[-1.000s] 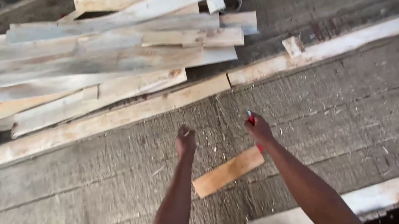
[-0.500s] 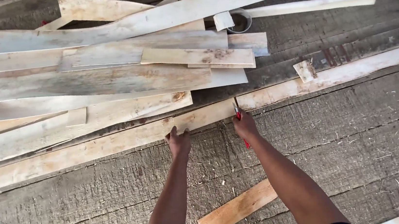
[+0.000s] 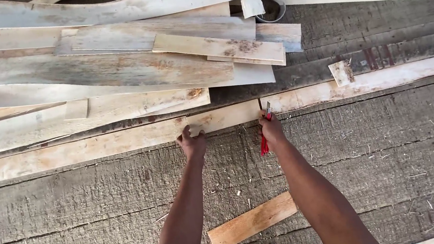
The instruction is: The person is cutting and trimming thin strips of wood veneer using a utility knife on a wooden workbench.
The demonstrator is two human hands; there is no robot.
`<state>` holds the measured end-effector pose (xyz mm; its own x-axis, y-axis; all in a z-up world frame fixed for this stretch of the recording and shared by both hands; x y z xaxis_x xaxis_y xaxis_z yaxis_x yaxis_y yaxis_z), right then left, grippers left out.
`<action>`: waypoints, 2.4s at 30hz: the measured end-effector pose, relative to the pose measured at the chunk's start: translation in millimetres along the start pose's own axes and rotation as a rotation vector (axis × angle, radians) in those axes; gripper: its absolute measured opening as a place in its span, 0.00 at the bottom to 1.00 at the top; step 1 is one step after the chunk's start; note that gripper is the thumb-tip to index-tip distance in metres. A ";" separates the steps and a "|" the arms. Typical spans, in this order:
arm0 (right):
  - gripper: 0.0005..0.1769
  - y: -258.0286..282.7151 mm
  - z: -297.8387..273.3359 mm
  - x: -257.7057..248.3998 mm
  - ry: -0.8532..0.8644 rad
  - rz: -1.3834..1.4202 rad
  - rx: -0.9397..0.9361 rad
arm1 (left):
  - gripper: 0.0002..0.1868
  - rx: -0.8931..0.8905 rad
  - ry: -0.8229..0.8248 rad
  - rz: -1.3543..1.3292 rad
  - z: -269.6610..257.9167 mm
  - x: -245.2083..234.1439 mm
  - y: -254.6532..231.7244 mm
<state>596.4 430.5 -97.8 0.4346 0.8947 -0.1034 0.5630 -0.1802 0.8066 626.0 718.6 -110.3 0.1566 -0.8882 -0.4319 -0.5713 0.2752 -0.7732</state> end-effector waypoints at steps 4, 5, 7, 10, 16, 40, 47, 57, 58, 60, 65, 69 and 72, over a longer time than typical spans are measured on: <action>0.18 4.2 -14.2 -9.9 -0.005 0.174 0.048 | 0.34 -0.040 -0.032 -0.067 -16.1 -13.1 -15.7; 0.17 1.8 -16.9 -13.8 -0.016 0.177 0.050 | 0.30 -0.061 -0.051 -0.077 -17.7 -16.2 -13.9; 0.15 -8.0 -19.0 -21.7 -0.026 0.178 0.050 | 0.26 -0.082 -0.070 -0.087 -22.5 -22.3 -4.0; 0.17 -25.2 -33.3 -29.8 -0.040 0.155 0.085 | 0.24 -0.061 -0.105 0.001 -27.1 -32.0 29.3; 0.13 -66.1 -122.4 -37.5 0.024 -0.091 0.162 | 0.23 -0.018 -0.179 0.165 -84.2 -91.2 108.5; 0.19 -220.9 -206.7 -166.4 -0.174 0.040 0.131 | 0.21 -0.258 0.120 0.117 -293.5 -132.3 207.6; 0.15 -203.8 -197.9 -155.0 -0.144 0.077 0.087 | 0.17 -0.133 0.072 -0.375 -284.8 -137.9 163.5; 0.15 -99.4 -166.4 -95.6 -0.120 0.189 0.020 | 0.22 0.001 0.089 -0.417 -184.1 -123.1 98.8; 0.15 -94.0 -155.3 -88.6 -0.124 0.195 0.016 | 0.22 0.008 0.094 -0.415 -168.6 -120.1 93.8; 0.16 -85.7 -132.5 -74.5 -0.117 0.186 0.030 | 0.22 0.015 0.101 -0.429 -137.9 -113.1 86.3; 0.16 -58.7 -81.1 -45.6 -0.107 0.172 0.031 | 0.21 0.033 0.070 -0.480 -64.8 -90.4 70.2; 0.18 -26.8 -56.6 -30.1 -0.130 0.139 0.001 | 0.21 0.033 0.068 -0.416 -40.9 -80.2 32.1; 0.18 -30.3 -23.7 -27.2 -0.133 0.066 -0.041 | 0.23 0.045 0.095 -0.462 -24.6 -74.5 18.4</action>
<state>550.9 421.3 -105.6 0.5606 0.8188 -0.1240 0.5024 -0.2173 0.8369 584.0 780.8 -80.9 0.3106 -0.9505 0.0052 -0.4231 -0.1432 -0.8947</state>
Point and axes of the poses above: each hand's wrist, its own z-axis towards the middle knuckle, its own x-axis out of the palm, y = z × x, the point moved 4 cm from there along z, towards the middle knuckle, and after that the axes turned 1 degree about y, right-handed, at the moved point
